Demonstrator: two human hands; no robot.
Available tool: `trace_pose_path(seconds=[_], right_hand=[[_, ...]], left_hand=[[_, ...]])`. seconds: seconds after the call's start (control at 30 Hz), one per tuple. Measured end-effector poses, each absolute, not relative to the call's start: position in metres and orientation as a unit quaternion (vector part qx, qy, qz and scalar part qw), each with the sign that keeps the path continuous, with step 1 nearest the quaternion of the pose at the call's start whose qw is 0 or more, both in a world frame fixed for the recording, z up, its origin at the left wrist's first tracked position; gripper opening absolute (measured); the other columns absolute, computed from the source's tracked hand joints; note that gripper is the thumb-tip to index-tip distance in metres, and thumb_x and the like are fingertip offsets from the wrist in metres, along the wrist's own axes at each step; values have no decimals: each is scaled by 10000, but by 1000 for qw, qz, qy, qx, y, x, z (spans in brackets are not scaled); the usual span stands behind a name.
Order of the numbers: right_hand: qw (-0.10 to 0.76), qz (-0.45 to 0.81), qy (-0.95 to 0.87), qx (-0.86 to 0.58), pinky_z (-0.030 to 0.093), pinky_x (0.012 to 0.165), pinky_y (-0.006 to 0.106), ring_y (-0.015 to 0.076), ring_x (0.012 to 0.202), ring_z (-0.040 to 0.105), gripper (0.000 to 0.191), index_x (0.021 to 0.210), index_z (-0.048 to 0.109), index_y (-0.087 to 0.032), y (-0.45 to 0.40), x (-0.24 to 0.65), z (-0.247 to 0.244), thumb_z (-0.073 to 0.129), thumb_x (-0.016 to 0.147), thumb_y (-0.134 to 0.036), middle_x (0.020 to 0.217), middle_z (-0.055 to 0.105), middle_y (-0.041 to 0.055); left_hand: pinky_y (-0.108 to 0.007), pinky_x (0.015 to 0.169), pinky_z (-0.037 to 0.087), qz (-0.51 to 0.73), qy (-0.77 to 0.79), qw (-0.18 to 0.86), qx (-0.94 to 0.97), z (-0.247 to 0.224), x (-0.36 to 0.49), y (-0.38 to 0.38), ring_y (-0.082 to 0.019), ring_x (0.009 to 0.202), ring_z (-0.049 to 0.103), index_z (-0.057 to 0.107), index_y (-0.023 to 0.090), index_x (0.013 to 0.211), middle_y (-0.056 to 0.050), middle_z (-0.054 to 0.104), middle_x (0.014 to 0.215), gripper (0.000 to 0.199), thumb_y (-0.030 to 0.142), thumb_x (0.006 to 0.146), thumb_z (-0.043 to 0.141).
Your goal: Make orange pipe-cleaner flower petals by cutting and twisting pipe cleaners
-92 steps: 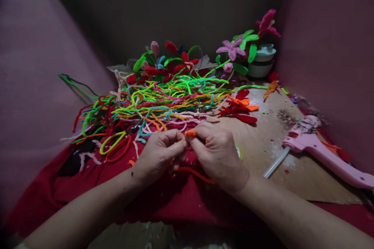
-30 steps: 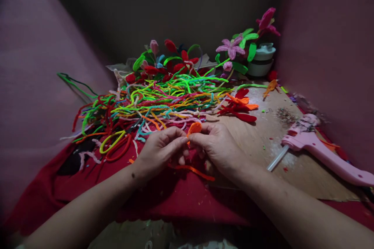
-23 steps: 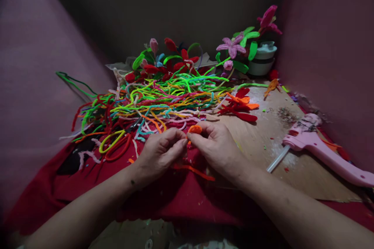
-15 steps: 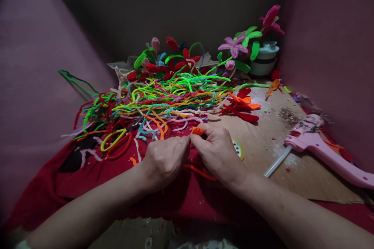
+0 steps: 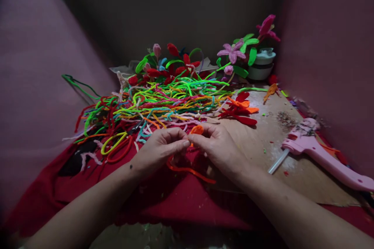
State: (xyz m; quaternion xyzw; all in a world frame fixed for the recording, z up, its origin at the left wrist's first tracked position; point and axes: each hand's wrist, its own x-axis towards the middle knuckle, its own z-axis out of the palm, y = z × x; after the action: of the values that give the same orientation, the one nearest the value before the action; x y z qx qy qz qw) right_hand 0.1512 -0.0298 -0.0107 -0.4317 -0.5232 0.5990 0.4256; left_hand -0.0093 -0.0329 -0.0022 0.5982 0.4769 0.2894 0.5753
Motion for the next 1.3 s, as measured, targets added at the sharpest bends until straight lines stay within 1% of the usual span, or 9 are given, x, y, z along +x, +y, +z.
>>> trace_pose_path(seconds=[0.17, 0.33, 0.47, 0.53, 0.7, 0.93, 1.17, 1.23, 1.3], right_hand=[[458, 666, -470, -356, 423, 548, 236, 105, 571, 514, 191, 745, 591, -168, -27, 152, -17, 598, 760, -359, 661, 561, 0], [416, 717, -445, -339, 407, 501, 245, 111, 491, 511, 215, 793, 606, -160, -34, 148, -20, 584, 756, -371, 574, 555, -11], [413, 672, -463, -404, 269, 392, 200, 64, 395, 379, 194, 677, 576, -168, -36, 148, -14, 579, 745, -349, 490, 459, -59], [389, 646, -501, -425, 228, 376, 204, 63, 381, 337, 240, 597, 536, -176, -36, 148, -13, 555, 757, -355, 465, 428, -61], [374, 560, -595, -438, 267, 422, 226, 90, 421, 351, 275, 539, 486, -200, -36, 147, -17, 474, 793, -306, 470, 427, -45], [376, 371, -697, -484, 326, 529, 249, 127, 538, 463, 237, 611, 542, -192, -40, 144, -21, 429, 813, -242, 558, 496, -15], [387, 242, -740, -494, 339, 568, 258, 129, 560, 499, 211, 696, 583, -175, -43, 141, -26, 423, 831, -204, 622, 583, 19], [393, 257, -728, -499, 355, 565, 258, 131, 551, 508, 208, 712, 591, -180, -43, 141, -26, 423, 830, -211, 613, 589, 21], [393, 341, -691, -502, 365, 505, 243, 121, 490, 502, 217, 683, 573, -189, -43, 141, -23, 423, 830, -245, 556, 570, 8]], left_hand=[[-173, 382, 374, 335, 482, 590, 555, -5, -6, -36, -56, 389, 453, 504, 154, 709, 33, 538, 545, 221, 355, 772, 570], [-186, 378, 400, 318, 499, 586, 553, -4, -4, -39, -73, 376, 483, 539, 149, 779, 15, 586, 540, 194, 334, 753, 594], [-173, 443, 414, 394, 506, 488, 592, -3, -7, -35, -62, 469, 502, 587, 141, 810, 15, 594, 630, 230, 340, 714, 648], [-177, 491, 421, 417, 486, 487, 594, -4, -8, -33, -71, 538, 520, 615, 140, 881, -2, 618, 701, 251, 316, 708, 660], [-197, 615, 441, 430, 475, 466, 610, -8, -3, -33, -103, 680, 542, 659, 129, 791, -22, 622, 773, 134, 244, 726, 634], [-169, 524, 403, 442, 483, 377, 655, -21, 1, -40, -68, 578, 480, 593, 151, 776, 11, 550, 701, 111, 257, 788, 562], [-173, 526, 428, 439, 472, 389, 658, -27, 4, -41, -59, 544, 504, 546, 162, 809, 22, 535, 693, 140, 295, 829, 505], [-172, 527, 429, 438, 477, 373, 665, -26, 3, -40, -58, 541, 502, 538, 165, 789, 23, 536, 686, 127, 285, 820, 514], [-174, 502, 426, 435, 481, 393, 652, -24, 4, -40, -59, 510, 500, 526, 169, 786, 32, 534, 646, 119, 285, 809, 523]])
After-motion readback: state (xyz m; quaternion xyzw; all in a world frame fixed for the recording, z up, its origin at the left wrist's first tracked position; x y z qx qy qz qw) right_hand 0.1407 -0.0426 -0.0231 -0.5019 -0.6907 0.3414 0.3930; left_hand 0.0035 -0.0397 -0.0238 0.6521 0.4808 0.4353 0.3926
